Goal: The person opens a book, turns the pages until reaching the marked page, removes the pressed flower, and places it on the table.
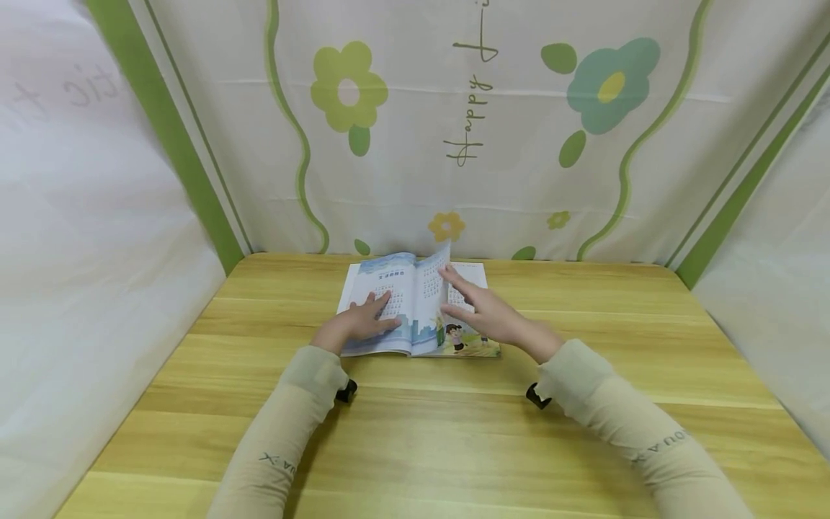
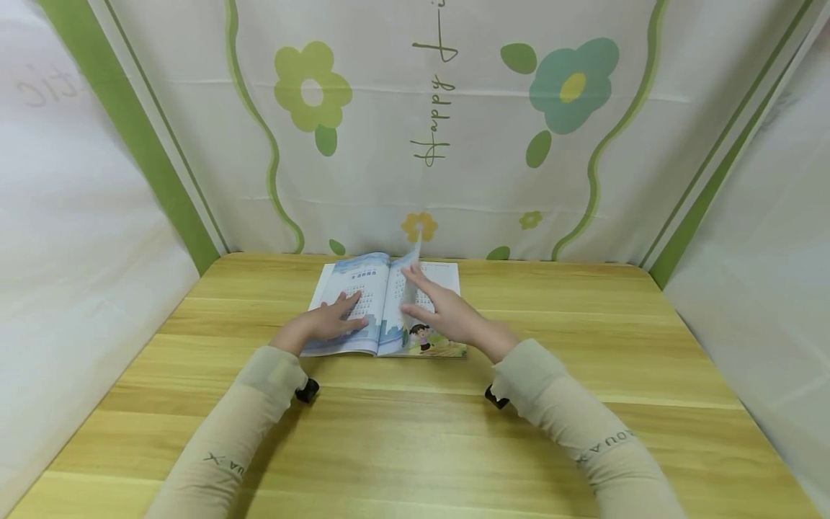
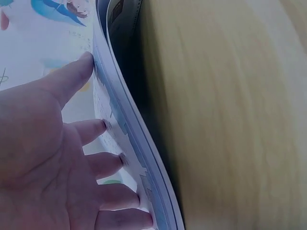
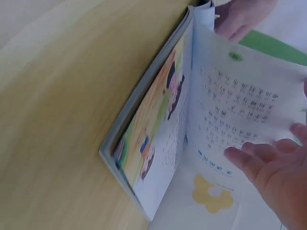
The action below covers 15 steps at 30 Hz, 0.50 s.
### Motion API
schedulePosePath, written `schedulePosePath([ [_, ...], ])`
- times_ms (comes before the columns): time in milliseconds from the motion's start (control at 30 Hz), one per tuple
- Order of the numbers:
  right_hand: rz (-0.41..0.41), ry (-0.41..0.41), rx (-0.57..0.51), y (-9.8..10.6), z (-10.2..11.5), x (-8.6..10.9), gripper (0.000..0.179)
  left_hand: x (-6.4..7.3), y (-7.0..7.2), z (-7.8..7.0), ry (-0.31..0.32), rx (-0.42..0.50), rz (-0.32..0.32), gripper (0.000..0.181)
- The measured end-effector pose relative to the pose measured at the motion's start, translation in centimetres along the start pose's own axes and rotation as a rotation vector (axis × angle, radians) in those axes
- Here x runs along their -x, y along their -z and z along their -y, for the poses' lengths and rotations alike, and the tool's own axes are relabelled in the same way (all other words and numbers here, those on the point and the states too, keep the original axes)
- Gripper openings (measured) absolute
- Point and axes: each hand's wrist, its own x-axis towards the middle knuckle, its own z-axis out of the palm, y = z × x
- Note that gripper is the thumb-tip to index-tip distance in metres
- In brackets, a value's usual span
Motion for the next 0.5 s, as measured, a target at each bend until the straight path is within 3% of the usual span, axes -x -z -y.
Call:
schedulePosePath([
  [233, 0.182, 0.041, 0.118, -2.0, 0.7, -0.8, 0.069, 0.1, -0.1, 0.1, -0.046, -0.004, -0.013, 0.076],
  [367, 0.243, 0.033, 0.16, -3.0, 0.7, -1.4, 0.067, 0.0, -0.1, 0.0, -0.087, -0.01, -0.027, 0.066],
  [500, 0.281, 0.031, 0.18, -3.9, 0.9, -2.0, 0.064, 0.2, 0.0, 0.1, -0.051, 0.022, -0.04, 0.064],
])
